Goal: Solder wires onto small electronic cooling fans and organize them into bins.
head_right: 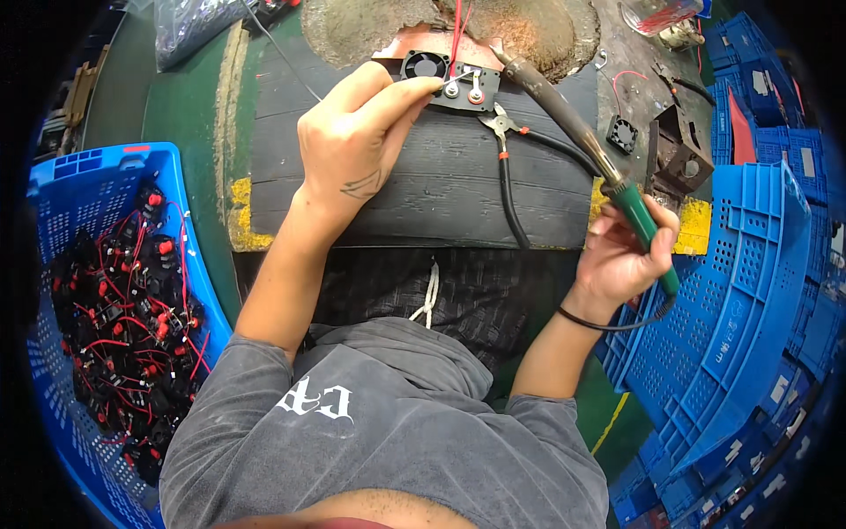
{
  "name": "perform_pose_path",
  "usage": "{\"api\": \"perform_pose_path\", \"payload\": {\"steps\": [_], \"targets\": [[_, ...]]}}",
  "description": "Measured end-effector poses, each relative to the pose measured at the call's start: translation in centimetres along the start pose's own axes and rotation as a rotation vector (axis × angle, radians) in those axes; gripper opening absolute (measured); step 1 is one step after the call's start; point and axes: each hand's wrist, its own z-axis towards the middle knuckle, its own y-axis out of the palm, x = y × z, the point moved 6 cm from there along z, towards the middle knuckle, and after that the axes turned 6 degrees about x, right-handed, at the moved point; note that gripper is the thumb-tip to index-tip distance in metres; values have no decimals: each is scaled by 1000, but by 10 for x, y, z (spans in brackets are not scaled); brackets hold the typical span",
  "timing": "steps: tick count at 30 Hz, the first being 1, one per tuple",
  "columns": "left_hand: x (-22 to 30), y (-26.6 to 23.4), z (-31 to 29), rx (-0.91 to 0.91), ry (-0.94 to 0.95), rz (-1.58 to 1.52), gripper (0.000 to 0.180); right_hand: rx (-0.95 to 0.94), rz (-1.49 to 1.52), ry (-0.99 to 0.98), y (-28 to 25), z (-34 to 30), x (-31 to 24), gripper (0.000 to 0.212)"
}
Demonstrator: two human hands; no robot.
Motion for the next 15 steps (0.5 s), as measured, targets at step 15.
{"api": "perform_pose_path", "payload": {"steps": [15], "targets": [[-15, 9, -3, -15, -18, 1, 24, -64, -299, -22, 11, 12, -14, 45]]}}
